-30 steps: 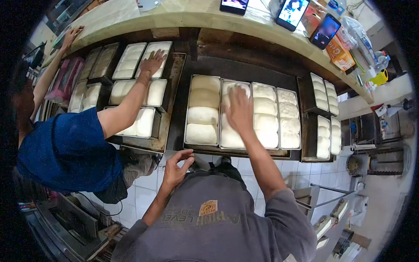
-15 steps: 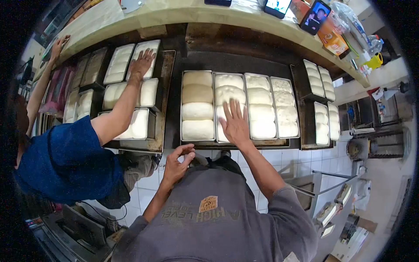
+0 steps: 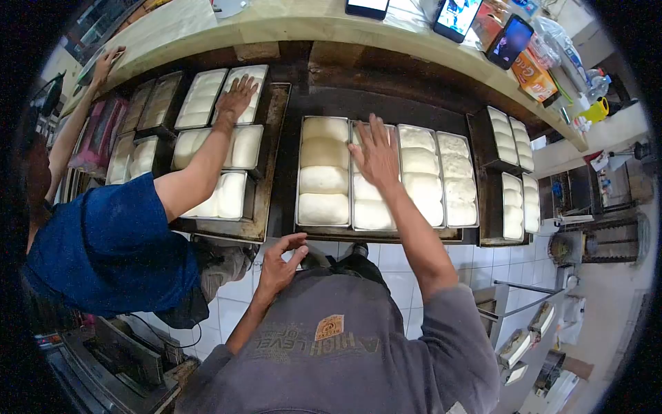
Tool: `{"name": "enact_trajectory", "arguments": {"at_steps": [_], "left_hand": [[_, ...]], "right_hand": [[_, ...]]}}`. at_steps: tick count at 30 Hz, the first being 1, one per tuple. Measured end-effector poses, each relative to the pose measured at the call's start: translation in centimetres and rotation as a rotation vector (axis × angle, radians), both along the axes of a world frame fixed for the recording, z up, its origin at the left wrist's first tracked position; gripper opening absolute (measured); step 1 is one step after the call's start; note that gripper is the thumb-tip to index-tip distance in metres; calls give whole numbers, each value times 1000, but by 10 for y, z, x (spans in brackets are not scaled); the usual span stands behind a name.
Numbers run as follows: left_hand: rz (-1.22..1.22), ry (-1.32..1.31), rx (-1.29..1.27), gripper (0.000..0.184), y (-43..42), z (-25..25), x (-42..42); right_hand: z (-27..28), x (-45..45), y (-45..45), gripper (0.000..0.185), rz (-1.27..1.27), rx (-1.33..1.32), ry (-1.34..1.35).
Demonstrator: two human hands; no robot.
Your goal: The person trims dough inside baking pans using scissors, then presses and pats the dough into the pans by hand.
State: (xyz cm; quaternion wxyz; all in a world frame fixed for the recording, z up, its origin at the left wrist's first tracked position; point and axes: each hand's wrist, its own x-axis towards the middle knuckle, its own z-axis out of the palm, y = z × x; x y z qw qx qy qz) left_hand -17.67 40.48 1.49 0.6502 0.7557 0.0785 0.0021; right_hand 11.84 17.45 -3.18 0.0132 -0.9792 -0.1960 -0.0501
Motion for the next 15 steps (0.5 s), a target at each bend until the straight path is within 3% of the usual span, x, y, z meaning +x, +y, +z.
{"name": "enact_trajectory", "arguments": {"at_steps": [3,7,12,15], "left_hand": [[55,44,-25,34,8,-2,-5],[73,-32,34,32,9,-9,-17],[41,44,3,34,12,1,-20],[92,-7,35,34,27,-2,-17]], "right_hand": [[-9,13,18,68,7,-66,-40],[34,15,76,67,119,305,-185],[-37,33,118,68,238,123,17],[-16,36,143,71,259,249,-130]]}}
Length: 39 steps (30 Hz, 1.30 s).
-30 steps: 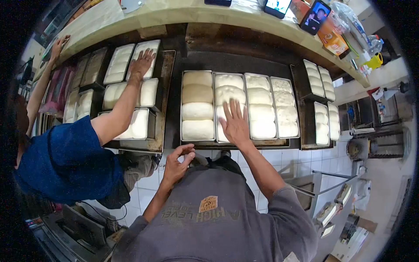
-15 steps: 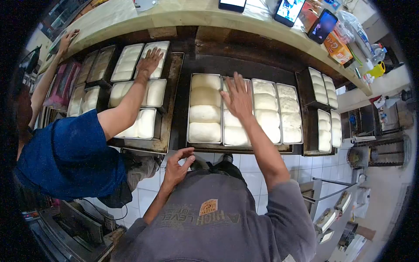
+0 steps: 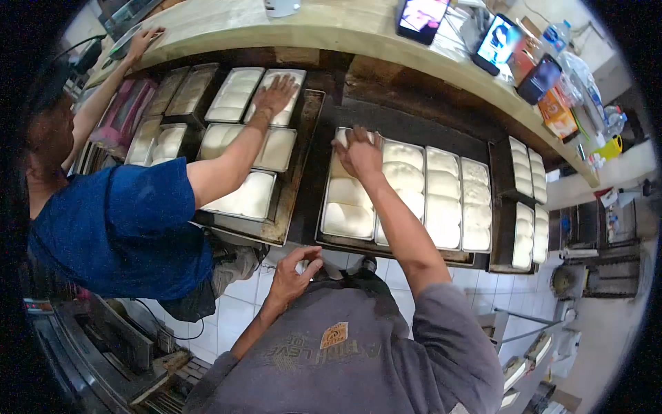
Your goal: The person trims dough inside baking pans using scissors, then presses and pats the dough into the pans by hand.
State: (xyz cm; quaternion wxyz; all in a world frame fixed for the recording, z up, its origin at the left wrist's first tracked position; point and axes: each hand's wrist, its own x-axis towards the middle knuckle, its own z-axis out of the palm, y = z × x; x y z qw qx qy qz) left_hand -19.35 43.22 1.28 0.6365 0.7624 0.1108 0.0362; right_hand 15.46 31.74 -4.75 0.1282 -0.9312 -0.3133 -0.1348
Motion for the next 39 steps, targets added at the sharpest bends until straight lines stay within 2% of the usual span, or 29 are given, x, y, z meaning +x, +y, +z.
{"name": "enact_trajectory", "arguments": {"at_steps": [3,7,12,13,15,17,22,26,28,32,36,39], "left_hand": [[26,-4,6,34,-3,-8,-18],[49,41,17,34,7,-14,-24],[37,29,42,33,13,-22,-29],[49,8,46,33,18,-24,-16],[33,40,24,33,12,-19,-36],[24,-6,30,33,19,-17,-16],[-10,-15,18,32,16,1,-4],[-55,-39,28,31,13,-9,-3],[-58,-51,33,31,13,-12,-1],[-50,-40,23,31,12,-11,-5],[-38,-33,25,31,14,-12,-7],[-47,-36,42,32,11,-11,-18]], "right_hand": [[10,-22,-5,74,-10,118,-81],[22,-27,1,74,-34,-92,53],[1,-36,-7,72,-84,-228,244],[6,-31,0,72,-74,-223,222],[-4,-99,-19,68,-55,-108,166],[5,-111,-17,65,-32,38,34],[39,-141,-19,63,-64,87,-56],[3,-172,-38,66,40,-86,-44],[-9,-169,-41,67,85,-143,-44],[-14,-153,-52,67,-40,-69,-2],[24,-138,-26,67,-103,82,-115],[27,-130,-24,68,-148,131,-128]]}}
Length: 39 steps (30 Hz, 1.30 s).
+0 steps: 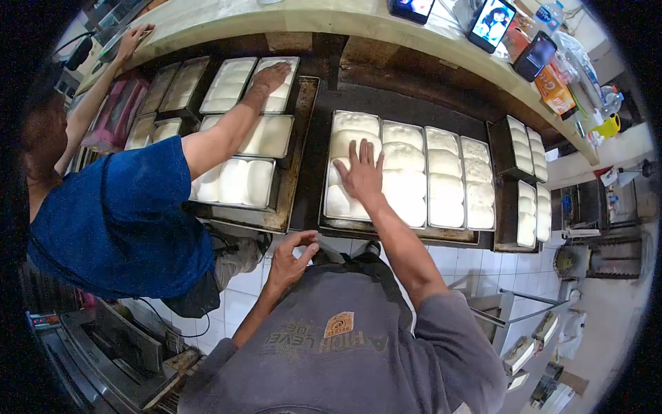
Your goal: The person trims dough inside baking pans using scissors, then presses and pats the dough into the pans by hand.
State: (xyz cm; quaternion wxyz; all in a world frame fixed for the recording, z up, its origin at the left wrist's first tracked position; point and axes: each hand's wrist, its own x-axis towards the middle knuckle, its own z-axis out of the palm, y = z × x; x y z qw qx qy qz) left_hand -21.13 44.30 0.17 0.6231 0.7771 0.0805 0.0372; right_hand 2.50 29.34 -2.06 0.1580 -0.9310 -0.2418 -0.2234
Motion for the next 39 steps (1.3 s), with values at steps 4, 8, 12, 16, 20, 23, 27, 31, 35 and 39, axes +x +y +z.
{"name": "enact_trajectory", "arguments": {"at_steps": [4,8,12,16,20,23,27,31,35,39], "left_hand": [[1,-43,41,32,-3,0,-7],[33,-25,50,32,4,-5,-4],[57,-3,32,32,2,-4,-12],[80,-10,48,32,8,-3,-18],[94,-3,43,32,4,-8,-14],[82,48,21,33,2,-12,-4],[13,34,32,32,-1,8,13],[-29,-16,67,32,-5,10,26],[-36,-37,97,32,-6,7,21],[-31,-24,75,32,-12,-3,6]], "right_hand": [[-15,32,1,71,-29,-6,51],[-46,77,10,72,-126,-134,116],[-50,103,8,73,-102,-185,202],[-15,54,8,74,-51,-97,173],[-22,-7,2,73,42,-40,67],[-40,-19,-2,73,51,-107,42],[-29,-11,-8,74,57,-99,47],[-15,-4,-11,74,51,-14,29],[-26,-15,-8,73,50,56,77],[-28,-16,-18,73,57,74,216]]}}
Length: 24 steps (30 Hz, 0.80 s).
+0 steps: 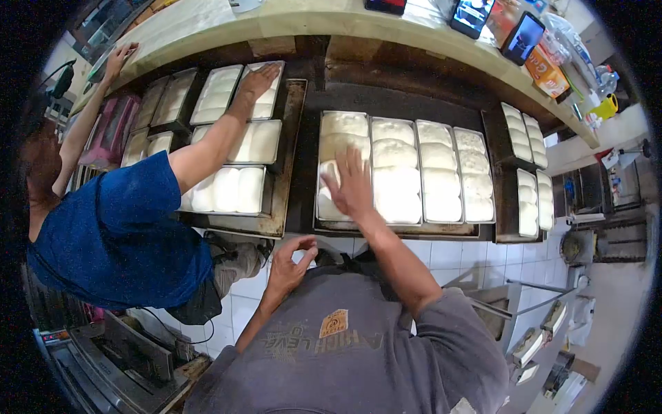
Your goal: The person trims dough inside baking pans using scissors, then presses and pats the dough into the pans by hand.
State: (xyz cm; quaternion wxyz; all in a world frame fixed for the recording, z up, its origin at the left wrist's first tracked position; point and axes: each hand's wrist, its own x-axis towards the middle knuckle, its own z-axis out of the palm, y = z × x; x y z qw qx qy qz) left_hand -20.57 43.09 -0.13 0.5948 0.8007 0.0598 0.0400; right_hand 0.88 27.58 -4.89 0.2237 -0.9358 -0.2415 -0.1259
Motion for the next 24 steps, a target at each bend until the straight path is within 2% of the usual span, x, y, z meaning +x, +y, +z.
{"name": "enact_trajectory", "arguments": {"at_steps": [1,2,4,5,9,10,15,19,21,22,24], "left_hand": [[3,10,-7,32,-1,1,-4],[6,6,-12,32,0,2,-1],[14,6,-25,32,0,4,1],[11,6,-26,32,1,5,-1],[11,28,45,32,4,8,3],[8,41,44,32,3,9,-1],[39,43,-30,33,-3,7,9],[-27,48,9,32,-13,9,19],[-39,49,7,32,-13,14,24],[-47,39,-1,32,-16,15,31],[-74,47,-27,31,-24,15,32]], "right_hand": [[28,10,-5,73,4,74,1],[28,26,-13,73,0,75,-7],[21,49,-38,75,-315,-103,-225],[15,54,-50,75,-318,-105,-225],[-3,79,-84,78,-181,-207,147],[0,70,-91,78,-183,-210,160],[28,39,-123,72,-231,-175,91],[27,34,-131,72,-118,-25,232],[32,8,-143,74,-76,4,13],[25,1,-142,74,-79,5,4],[-2,-20,-135,80,-103,-312,84]]}}
